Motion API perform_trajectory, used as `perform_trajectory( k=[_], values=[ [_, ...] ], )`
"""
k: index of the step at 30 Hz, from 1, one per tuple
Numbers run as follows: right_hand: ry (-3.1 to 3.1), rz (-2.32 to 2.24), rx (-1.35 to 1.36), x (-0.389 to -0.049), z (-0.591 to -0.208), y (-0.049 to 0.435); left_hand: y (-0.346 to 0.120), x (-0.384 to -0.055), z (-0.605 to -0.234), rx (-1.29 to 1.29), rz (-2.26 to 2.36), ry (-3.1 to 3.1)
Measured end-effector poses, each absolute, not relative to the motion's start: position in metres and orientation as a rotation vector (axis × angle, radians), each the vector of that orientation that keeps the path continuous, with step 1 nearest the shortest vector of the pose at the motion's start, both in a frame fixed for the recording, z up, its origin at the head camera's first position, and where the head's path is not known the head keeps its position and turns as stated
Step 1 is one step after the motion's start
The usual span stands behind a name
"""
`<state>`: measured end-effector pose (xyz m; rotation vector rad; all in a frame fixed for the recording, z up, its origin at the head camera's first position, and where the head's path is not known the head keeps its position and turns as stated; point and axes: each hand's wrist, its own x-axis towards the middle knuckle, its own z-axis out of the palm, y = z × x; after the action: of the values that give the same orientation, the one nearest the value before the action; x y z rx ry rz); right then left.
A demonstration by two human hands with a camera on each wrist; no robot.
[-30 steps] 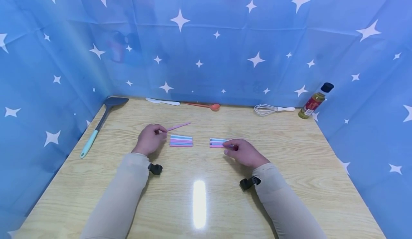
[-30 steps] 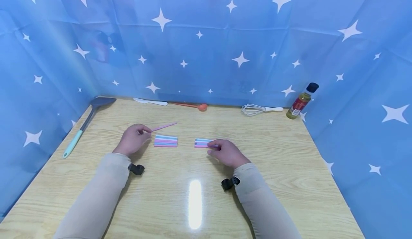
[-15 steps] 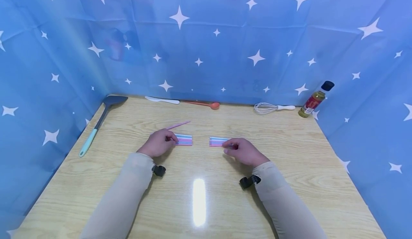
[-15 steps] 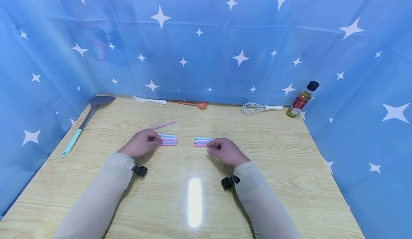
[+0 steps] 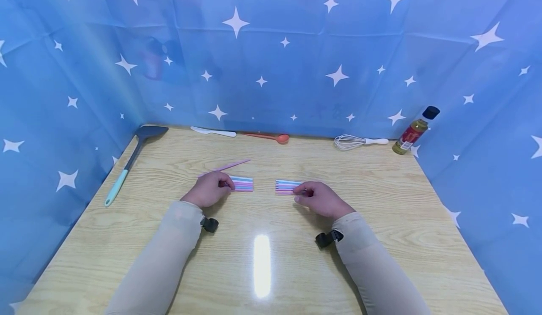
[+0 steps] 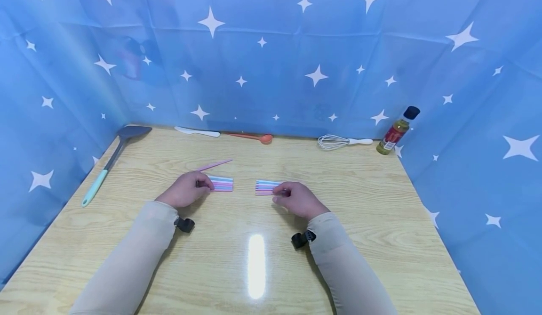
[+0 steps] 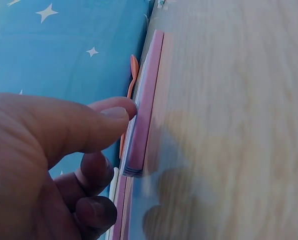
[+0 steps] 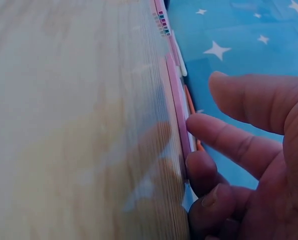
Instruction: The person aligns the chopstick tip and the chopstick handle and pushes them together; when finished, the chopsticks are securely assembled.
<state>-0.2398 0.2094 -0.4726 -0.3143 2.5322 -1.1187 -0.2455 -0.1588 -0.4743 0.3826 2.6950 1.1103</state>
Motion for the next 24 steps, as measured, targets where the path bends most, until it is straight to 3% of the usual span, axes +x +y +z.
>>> perform_trajectory(
  k=[17,24],
  values=[
    [2.639,-0.982,-0.268,-0.2335,-0.4695,0.2047,-0.1575,-0.2480,-0.4781,0.352,0.919,2.754],
    [2.689,-0.977,-0.340,-0.2313,-0.4650,0.2000,-0.1499,-0.2447,-0.4732,0.413,1.077,2.721]
  ],
)
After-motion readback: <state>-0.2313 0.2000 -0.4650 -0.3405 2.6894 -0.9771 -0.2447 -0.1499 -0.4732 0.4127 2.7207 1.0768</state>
